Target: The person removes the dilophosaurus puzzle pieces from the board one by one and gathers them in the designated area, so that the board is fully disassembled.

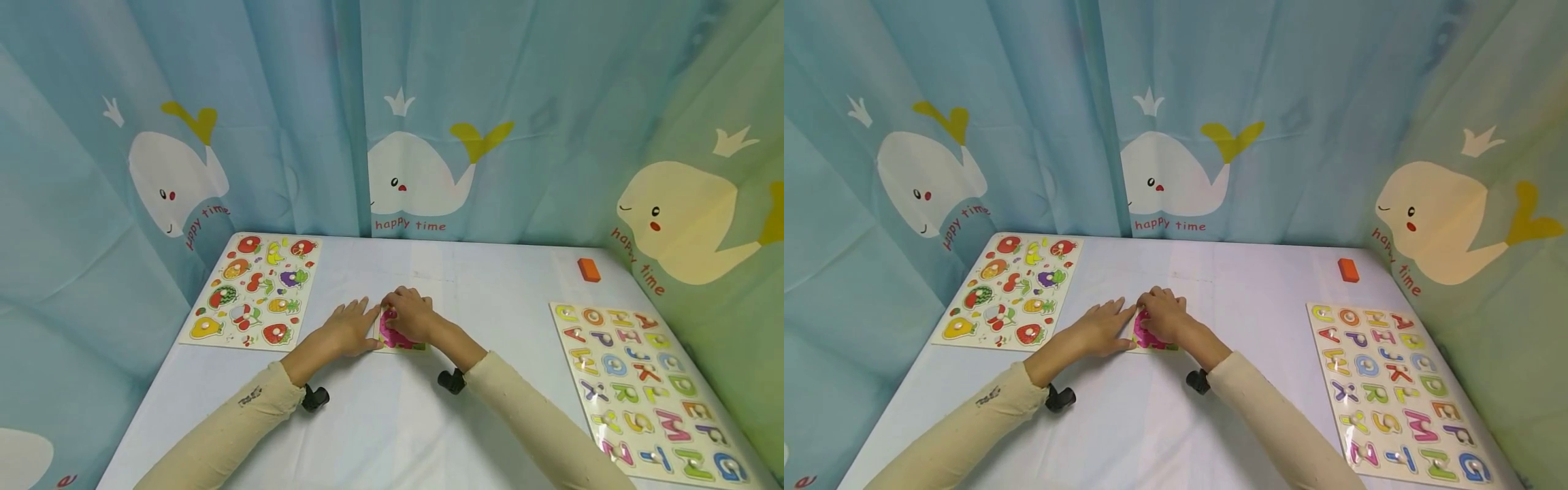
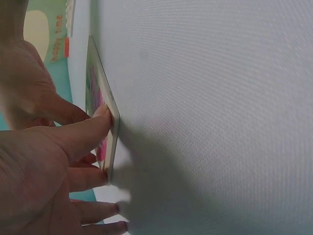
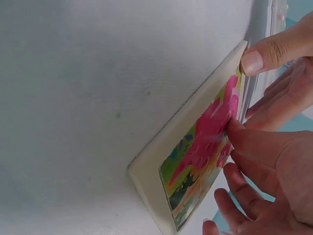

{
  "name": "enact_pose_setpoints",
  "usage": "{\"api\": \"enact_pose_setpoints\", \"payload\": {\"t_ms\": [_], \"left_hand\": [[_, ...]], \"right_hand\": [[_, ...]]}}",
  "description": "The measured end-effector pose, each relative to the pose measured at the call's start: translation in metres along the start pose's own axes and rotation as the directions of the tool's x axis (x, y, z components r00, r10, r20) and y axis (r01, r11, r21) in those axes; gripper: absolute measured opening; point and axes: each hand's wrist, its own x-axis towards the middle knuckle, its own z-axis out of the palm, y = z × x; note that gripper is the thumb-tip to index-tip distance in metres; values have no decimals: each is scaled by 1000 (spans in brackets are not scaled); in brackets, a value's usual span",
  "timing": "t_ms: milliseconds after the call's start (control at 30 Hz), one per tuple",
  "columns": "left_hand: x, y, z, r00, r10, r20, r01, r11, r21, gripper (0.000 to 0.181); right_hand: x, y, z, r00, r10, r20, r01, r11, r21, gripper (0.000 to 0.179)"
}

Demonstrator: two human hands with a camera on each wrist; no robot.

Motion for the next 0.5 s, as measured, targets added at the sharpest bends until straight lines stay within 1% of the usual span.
{"api": "enact_pose_setpoints", "payload": {"t_ms": [233,500], "left_hand": [[0,-1,1,1000,2,4,-2,1000,-16,81],[1,-1,1,1000,-5,10,5,1000,0,81]], "right_hand": [[4,2,-3,999,-3,34,2,1000,25,35],[5,3,-3,999,5,33,-7,999,40,34]]}}
